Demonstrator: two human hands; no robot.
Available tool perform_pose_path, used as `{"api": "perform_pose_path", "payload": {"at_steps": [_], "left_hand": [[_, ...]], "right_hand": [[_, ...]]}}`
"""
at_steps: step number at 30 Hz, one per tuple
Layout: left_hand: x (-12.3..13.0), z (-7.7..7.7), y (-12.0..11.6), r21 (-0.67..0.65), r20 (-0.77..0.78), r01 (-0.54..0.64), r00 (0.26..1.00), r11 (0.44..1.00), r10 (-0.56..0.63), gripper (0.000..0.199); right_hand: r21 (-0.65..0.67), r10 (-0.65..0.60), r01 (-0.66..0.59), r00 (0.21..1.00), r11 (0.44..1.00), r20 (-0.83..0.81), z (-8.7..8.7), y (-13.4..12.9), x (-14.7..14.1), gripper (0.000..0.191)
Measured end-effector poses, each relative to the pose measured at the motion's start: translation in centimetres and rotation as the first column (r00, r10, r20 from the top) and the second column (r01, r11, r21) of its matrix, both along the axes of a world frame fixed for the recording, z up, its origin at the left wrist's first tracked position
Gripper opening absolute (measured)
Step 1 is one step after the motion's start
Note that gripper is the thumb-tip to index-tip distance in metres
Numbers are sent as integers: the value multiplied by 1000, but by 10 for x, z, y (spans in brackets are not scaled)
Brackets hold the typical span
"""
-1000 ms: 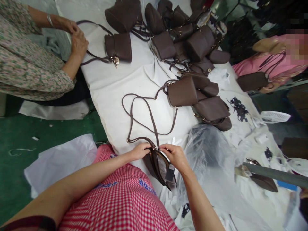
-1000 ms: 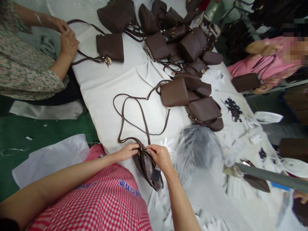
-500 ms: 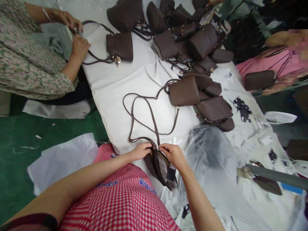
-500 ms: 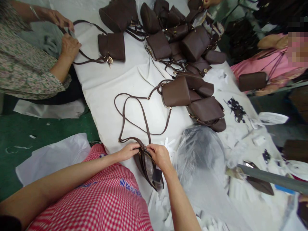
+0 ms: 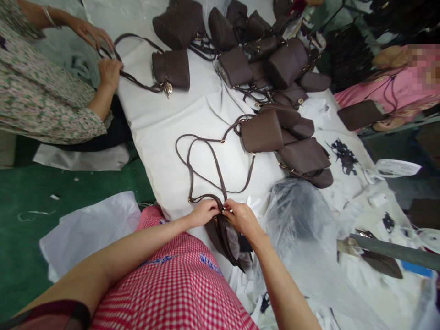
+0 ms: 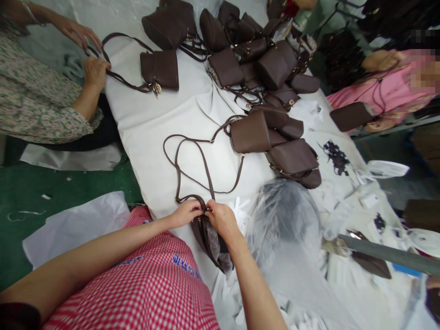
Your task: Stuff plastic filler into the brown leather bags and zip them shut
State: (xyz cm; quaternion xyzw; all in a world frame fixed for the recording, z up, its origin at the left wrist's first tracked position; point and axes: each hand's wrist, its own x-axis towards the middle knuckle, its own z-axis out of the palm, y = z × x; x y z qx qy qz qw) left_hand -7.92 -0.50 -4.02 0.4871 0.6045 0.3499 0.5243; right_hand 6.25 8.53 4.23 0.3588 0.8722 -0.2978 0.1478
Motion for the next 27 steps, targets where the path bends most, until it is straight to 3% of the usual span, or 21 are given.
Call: {"api": "perform_pose_path", "payload": {"at_steps": [6,10,15,20,23,27], "left_hand": [[-36,33,4,81,-180,137,976,987,-121,15],[-46,47,11,149,-164,60,986,987,-35,15],[-40,36,16,44,112,-77,991,996,72,9],[-33,21,14,-154,458,-143,866,978,199,9],[-29,17,12,-168,479,-158,850,973,220,16],[-23,16,7,-145,386,-192,892,971,234,11]], "right_hand": [[-69,46,-68,960,995,-277,-6,-4,-3,13],[-135,-28,-26,922,991,-387,-23,-9,-8,9],[-166,-99,27,892,986,-442,-33,-10,-10,9],[-187,-155,72,863,980,-481,-37,-8,-7,12],[-205,-191,100,849,974,-494,-40,-8,-6,12],[-229,-214,111,841,967,-497,-41,-10,-8,13]]}}
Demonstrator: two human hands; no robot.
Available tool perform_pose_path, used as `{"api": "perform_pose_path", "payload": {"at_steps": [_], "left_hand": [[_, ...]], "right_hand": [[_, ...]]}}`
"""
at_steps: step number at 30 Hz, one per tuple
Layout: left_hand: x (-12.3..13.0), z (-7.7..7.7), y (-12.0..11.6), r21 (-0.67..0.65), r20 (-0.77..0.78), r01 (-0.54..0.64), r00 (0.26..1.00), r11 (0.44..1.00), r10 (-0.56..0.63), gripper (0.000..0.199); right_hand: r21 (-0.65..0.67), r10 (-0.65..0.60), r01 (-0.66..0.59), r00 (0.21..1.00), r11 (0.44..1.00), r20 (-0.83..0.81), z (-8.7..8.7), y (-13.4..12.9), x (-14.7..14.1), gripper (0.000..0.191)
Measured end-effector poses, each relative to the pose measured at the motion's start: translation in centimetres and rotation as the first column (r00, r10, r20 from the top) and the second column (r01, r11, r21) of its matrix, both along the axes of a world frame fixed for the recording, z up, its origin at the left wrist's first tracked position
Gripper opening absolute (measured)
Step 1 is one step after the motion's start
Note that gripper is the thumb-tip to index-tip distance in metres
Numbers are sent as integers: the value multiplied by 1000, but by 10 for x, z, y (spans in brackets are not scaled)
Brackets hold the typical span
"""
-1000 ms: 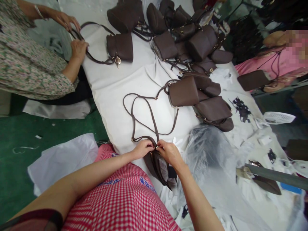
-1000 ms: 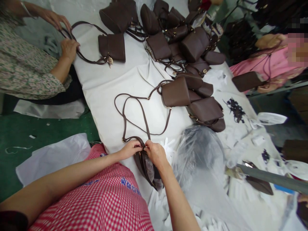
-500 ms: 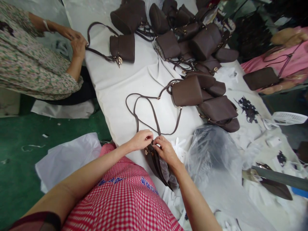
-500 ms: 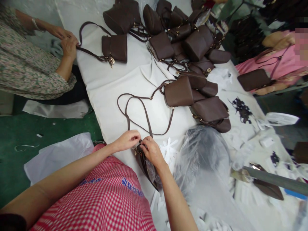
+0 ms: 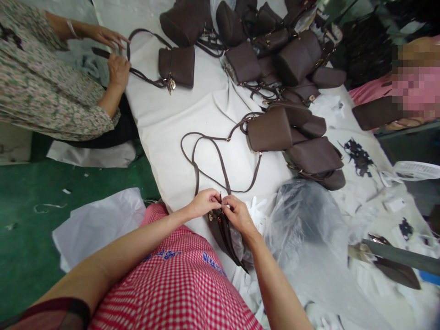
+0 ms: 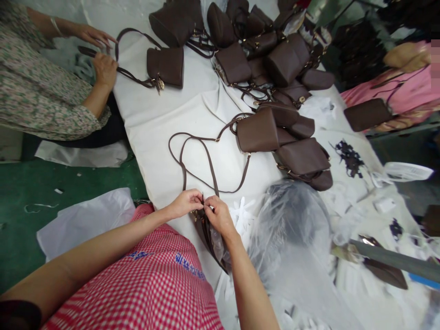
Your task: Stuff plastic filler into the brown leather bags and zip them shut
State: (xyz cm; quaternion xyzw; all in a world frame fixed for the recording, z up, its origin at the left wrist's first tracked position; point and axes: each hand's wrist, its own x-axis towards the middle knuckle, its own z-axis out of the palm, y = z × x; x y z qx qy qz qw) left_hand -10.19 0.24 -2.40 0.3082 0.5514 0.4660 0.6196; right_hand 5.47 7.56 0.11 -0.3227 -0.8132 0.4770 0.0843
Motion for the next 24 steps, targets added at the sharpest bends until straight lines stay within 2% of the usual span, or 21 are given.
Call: {"api": "perform_pose_path", "payload": {"at_steps": [4,9,15,20,22,24], "left_hand": [[3,3,-3,41,-143,-25,989,999,31,3],[1,5,-1,22,-148,7,989,1000,-4,3],[-1,-2,-2,-63,58,-3,998,998,6,8],[1,-3,-3,-44,157,-50,986,998,57,10],[1,0,-3,-26,248,-65,966,998,69,11],[-1,3,-4,-15,341,-51,939,999,53,12]], "right_hand": [[9,7,-7,1000,1000,24,3,-1,-1,13],[-3,-21,21,998,1000,60,7,-1,-2,14],[-72,-106,113,990,991,94,5,-2,-1,16],[-81,-154,165,980,983,125,4,-4,1,18],[-56,-131,141,979,988,153,6,-2,2,19],[-96,-59,77,982,992,179,5,3,6,18]]}}
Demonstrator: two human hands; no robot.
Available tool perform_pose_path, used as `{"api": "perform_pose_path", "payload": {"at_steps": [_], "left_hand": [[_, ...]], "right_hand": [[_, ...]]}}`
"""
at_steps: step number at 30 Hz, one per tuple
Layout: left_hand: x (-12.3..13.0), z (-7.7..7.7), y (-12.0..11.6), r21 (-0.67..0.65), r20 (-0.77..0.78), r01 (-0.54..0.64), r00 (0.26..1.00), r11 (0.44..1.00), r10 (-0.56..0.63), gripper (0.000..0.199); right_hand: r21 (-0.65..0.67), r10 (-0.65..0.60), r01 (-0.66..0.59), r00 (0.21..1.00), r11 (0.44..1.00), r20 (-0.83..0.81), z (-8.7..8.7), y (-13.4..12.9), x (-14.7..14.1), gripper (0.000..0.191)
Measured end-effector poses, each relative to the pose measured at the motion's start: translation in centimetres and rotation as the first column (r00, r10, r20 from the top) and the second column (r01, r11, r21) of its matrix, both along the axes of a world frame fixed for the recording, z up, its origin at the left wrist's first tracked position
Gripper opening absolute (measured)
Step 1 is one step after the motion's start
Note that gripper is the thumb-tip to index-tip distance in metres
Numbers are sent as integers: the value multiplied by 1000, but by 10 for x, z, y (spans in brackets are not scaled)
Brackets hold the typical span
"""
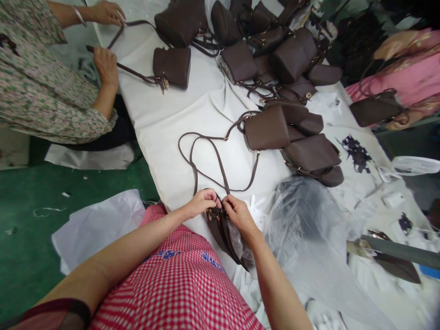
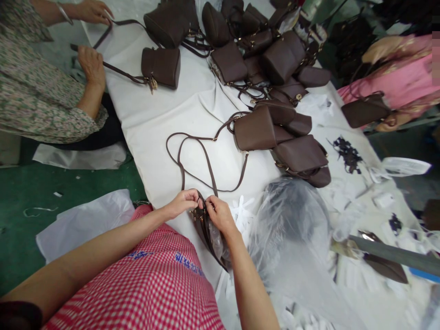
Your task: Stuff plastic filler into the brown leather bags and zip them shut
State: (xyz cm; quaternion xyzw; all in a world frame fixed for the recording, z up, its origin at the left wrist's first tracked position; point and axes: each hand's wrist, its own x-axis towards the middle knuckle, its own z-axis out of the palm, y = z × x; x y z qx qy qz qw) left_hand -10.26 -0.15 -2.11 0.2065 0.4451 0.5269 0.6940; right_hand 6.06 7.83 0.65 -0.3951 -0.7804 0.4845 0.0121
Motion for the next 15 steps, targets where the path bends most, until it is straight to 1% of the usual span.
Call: {"api": "perform_pose_path", "payload": {"at_steps": [3,5,7,10,12,13,15], "left_hand": [[-2,3,-2,3,95,0,995,1000,-1,13],[-3,4,-3,-16,153,-25,988,1000,27,14],[-5,4,-5,-44,194,-38,980,998,46,14],[-7,4,-7,-80,211,-15,977,997,31,15],[-8,4,-8,-108,223,1,975,994,23,17],[-8,4,-8,-118,229,9,973,993,18,17],[-9,4,-7,-123,244,22,970,992,9,18]], "right_hand": [[-181,76,-71,997,981,23,-6,10,8,24],[-323,111,-83,991,943,69,-9,16,16,35],[-427,149,-95,984,899,95,-9,20,23,42],[-506,154,-133,988,852,-1,3,20,36,45],[-544,143,-160,987,824,-74,14,16,45,54],[-563,150,-170,985,809,-83,20,13,51,59],[-586,159,-153,986,795,-42,27,6,60,61]]}}
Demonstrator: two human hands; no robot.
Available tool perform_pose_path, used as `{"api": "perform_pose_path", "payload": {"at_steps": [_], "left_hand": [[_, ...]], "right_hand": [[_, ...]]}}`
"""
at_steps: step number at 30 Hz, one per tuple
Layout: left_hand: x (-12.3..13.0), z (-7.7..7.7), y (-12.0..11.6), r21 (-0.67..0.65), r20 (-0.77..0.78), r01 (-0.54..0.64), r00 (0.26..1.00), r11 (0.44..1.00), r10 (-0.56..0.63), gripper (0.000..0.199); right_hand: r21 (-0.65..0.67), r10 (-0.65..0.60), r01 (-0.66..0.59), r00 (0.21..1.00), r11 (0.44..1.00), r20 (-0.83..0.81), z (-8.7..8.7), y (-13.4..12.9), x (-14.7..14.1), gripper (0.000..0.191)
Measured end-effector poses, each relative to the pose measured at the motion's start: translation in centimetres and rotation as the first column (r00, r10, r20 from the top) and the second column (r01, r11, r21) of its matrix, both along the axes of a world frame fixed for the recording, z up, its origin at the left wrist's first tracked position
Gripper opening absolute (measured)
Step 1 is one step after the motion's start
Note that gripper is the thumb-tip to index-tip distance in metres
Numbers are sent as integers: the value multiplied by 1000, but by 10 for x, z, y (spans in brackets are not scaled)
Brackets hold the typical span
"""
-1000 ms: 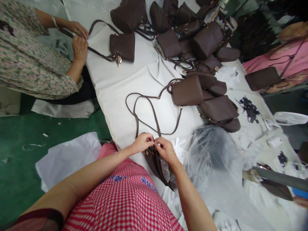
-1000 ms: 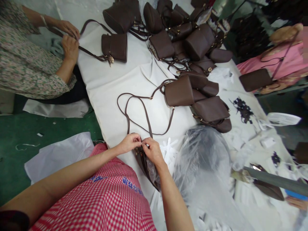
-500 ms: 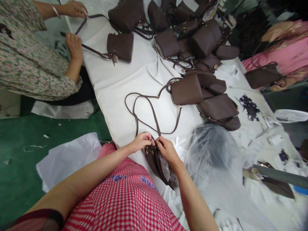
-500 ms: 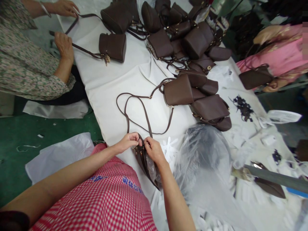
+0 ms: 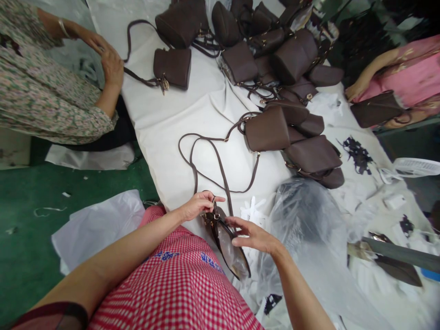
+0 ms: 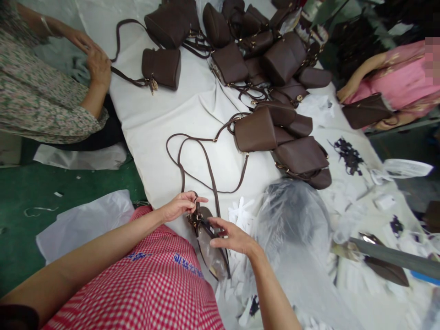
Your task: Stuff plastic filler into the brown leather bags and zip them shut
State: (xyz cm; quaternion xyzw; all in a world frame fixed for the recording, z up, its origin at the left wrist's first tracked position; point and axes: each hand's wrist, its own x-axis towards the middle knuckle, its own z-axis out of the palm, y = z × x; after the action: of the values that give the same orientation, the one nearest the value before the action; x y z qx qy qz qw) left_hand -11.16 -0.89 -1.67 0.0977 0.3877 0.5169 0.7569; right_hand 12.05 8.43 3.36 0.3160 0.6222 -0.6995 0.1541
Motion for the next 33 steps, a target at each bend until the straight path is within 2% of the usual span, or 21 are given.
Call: {"api": "perform_pose_path", "payload": {"at_steps": [3,7,9,10,12,13,14,16,18,19,21,24,28,31,33], "left_hand": [[0,-1,2,-5,25,-2,1000,1000,2,16],[3,-5,2,-30,60,-3,998,1000,5,13],[5,-9,0,-42,54,18,998,999,-16,15],[6,-11,-1,-45,41,32,999,998,-30,19],[9,-14,-2,-43,2,59,998,997,-59,31],[10,-15,-2,-37,-15,73,997,997,-73,37],[12,-15,-2,-28,-26,86,996,996,-87,41],[15,-15,-2,-5,-19,103,994,995,-103,45],[16,-14,-1,20,1,90,996,996,-90,45],[16,-14,-1,23,4,73,997,997,-73,45],[13,-13,-2,1,-14,34,999,999,-34,42],[8,-13,-4,-19,-53,-33,998,999,32,36],[5,-14,-7,16,-10,-116,993,993,116,38],[2,-15,-9,-21,25,-143,989,990,143,42],[-1,-14,-8,-21,-14,-108,994,994,108,42]], "right_hand": [[52,-22,17,995,999,97,5,-12,9,48],[238,14,-35,996,971,92,13,-25,10,34],[388,5,-39,996,921,88,17,-27,10,23],[471,-37,-11,995,882,92,18,-26,10,17],[598,-206,129,977,791,61,19,-23,9,12],[619,-310,236,951,749,13,17,-22,6,15],[598,-403,349,914,721,-47,15,-21,3,18],[464,-558,561,814,685,-160,9,-22,-11,21],[327,-654,682,727,654,-208,1,-25,-30,21],[308,-669,697,713,647,-209,-2,-26,-40,21],[384,-622,642,759,664,-193,-7,-28,-60,21],[513,-420,430,896,743,-144,-8,-25,-81,18],[520,-228,225,972,824,-60,-1,-14,-98,15],[537,-68,63,998,841,-11,4,-12,-105,5],[571,16,-34,999,820,35,3,-14,-109,10]]}}
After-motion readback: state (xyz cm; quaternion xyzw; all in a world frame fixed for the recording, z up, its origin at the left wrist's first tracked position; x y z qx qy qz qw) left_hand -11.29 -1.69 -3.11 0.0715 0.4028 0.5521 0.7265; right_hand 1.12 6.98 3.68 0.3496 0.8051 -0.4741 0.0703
